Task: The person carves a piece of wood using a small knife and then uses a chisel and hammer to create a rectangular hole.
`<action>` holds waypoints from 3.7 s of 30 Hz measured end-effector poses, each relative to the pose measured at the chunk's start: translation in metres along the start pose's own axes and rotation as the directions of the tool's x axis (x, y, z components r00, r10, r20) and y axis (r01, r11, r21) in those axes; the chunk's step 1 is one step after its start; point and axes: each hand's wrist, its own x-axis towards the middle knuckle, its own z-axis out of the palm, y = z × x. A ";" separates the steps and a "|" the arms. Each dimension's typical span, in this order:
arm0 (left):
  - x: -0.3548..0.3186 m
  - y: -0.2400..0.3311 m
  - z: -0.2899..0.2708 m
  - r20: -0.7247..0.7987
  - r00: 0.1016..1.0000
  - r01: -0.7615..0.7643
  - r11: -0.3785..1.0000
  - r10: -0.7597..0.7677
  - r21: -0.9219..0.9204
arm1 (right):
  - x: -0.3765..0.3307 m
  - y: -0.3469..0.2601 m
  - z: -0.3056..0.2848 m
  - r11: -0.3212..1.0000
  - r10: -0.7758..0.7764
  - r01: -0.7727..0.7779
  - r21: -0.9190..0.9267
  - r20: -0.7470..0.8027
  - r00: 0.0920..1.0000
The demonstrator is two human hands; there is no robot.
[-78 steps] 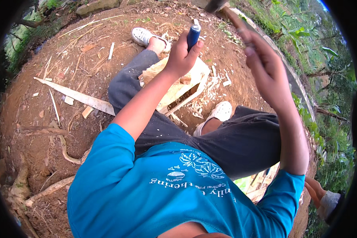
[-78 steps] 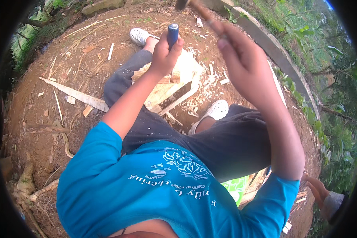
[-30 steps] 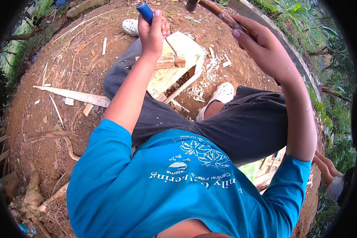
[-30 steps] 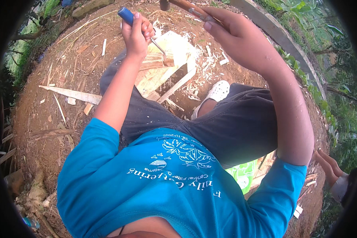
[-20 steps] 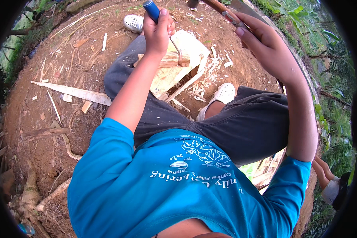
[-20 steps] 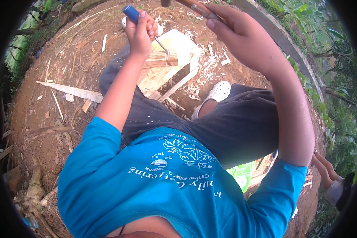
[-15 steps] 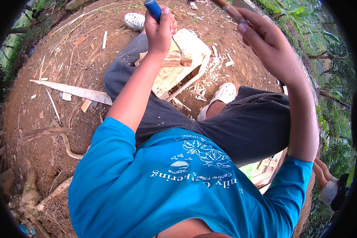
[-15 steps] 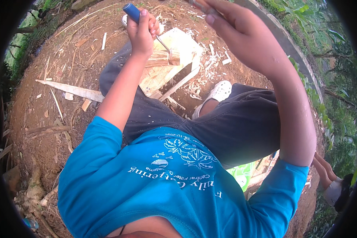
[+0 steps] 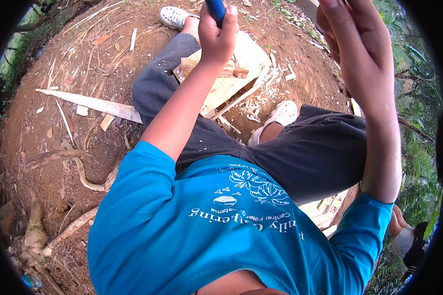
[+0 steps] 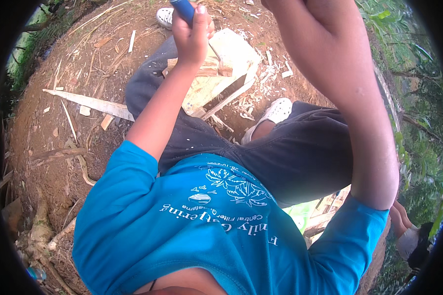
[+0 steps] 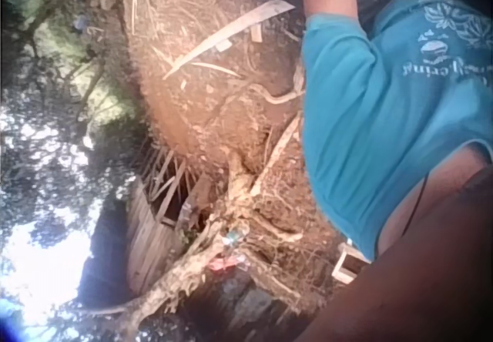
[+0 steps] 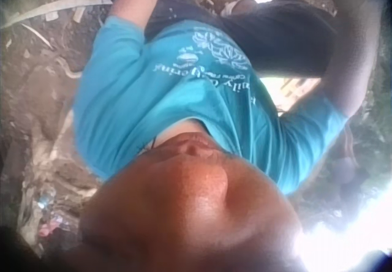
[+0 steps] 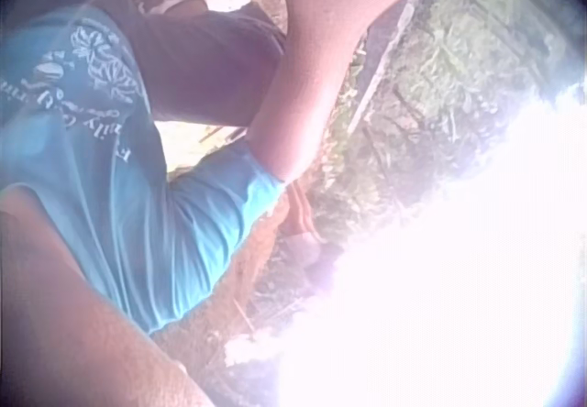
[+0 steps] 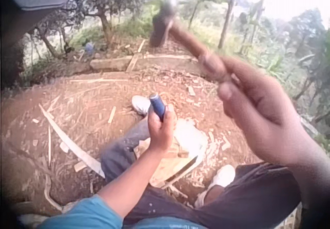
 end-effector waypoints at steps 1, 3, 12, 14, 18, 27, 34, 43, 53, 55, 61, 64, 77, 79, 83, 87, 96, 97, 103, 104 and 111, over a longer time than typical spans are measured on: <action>0.001 0.004 0.007 0.001 0.999 -0.045 0.997 0.045 0.055 | -0.003 0.004 0.004 0.996 -0.074 0.070 -0.057 -0.063 0.995; 0.001 0.010 0.023 0.006 0.991 -0.135 0.977 0.136 0.165 | -0.009 0.007 0.003 0.973 -0.106 0.093 -0.210 -0.048 0.993; 0.005 0.014 0.028 0.075 0.988 -0.150 0.940 0.134 0.306 | -0.015 0.015 0.009 0.963 -0.078 0.031 -0.268 -0.164 0.983; 0.003 0.004 0.023 0.027 0.968 -0.241 0.895 0.249 0.375 | -0.015 0.012 0.002 0.969 -0.024 0.000 -0.246 -0.094 0.995; 0.001 0.007 0.034 0.181 0.964 -0.246 0.905 0.193 0.347 | -0.025 0.058 -0.003 0.971 0.003 -0.006 -0.238 -0.011 1.000; 0.006 0.003 0.044 0.256 0.948 -0.282 0.873 0.189 0.399 | -0.036 0.105 -0.016 0.975 -0.029 0.019 -0.223 -0.040 0.999; 0.009 0.005 0.045 0.347 0.916 -0.358 0.798 0.200 0.485 | -0.046 0.069 -0.049 0.980 0.186 -0.175 0.096 -0.126 0.974; 0.019 0.012 0.033 0.376 0.923 0.042 0.992 -0.083 0.116 | -0.056 0.093 -0.049 0.997 -0.072 0.072 -0.016 0.032 0.997; 0.030 0.021 0.001 -0.080 0.970 0.196 0.931 -0.230 -0.307 | -0.058 0.092 -0.044 0.998 -0.002 0.010 -0.067 0.113 0.994; 0.030 0.017 0.004 -0.053 0.974 0.195 0.937 -0.220 -0.291 | -0.056 0.091 -0.042 0.997 0.003 0.006 -0.078 0.108 0.994; 0.035 0.012 0.011 0.045 0.973 0.228 0.931 -0.225 -0.285 | -0.046 0.090 -0.042 0.995 -0.007 0.016 -0.097 0.094 0.996; 0.041 -0.002 0.001 0.113 0.973 0.222 0.943 -0.200 -0.248 | -0.040 0.081 -0.036 0.990 -0.030 0.037 -0.137 0.049 0.998; 0.025 0.004 0.025 0.053 0.998 0.018 0.996 -0.023 0.091 | 0.013 0.037 -0.018 0.968 -0.136 0.135 -0.210 0.008 0.991; 0.026 0.003 0.031 0.073 0.977 -0.214 0.936 0.202 0.281 | 0.020 0.046 -0.014 0.919 -0.115 0.130 -0.373 0.062 0.991; 0.020 0.007 0.033 0.111 0.990 -0.115 0.959 0.089 0.260 | 0.017 0.022 -0.020 0.979 -0.074 0.081 -0.188 0.046 0.996; 0.021 0.001 0.029 0.110 0.977 -0.211 0.922 0.184 0.326 | 0.017 0.038 -0.017 0.883 -0.325 0.319 -0.345 0.041 0.945; 0.025 0.009 0.042 0.171 0.982 -0.136 0.937 0.084 0.323 | 0.008 0.064 -0.023 0.967 -0.138 0.127 -0.223 -0.035 0.990; 0.022 0.009 0.040 0.161 0.986 -0.103 0.938 0.051 0.330 | 0.012 0.068 -0.010 0.952 -0.135 0.125 -0.279 -0.015 0.991; 0.024 0.006 0.037 0.191 0.981 -0.089 0.931 0.021 0.354 | 0.002 0.104 -0.021 0.966 -0.097 0.063 -0.252 -0.125 0.987; 0.026 0.004 0.037 0.187 0.980 -0.125 0.923 0.059 0.363 | 0.002 0.114 -0.005 0.966 -0.072 0.051 -0.254 -0.073 0.995; 0.024 0.009 0.042 0.179 0.983 -0.120 0.896 0.046 0.428 | 0.000 0.076 -0.018 0.891 -0.155 0.077 -0.448 -0.141 0.978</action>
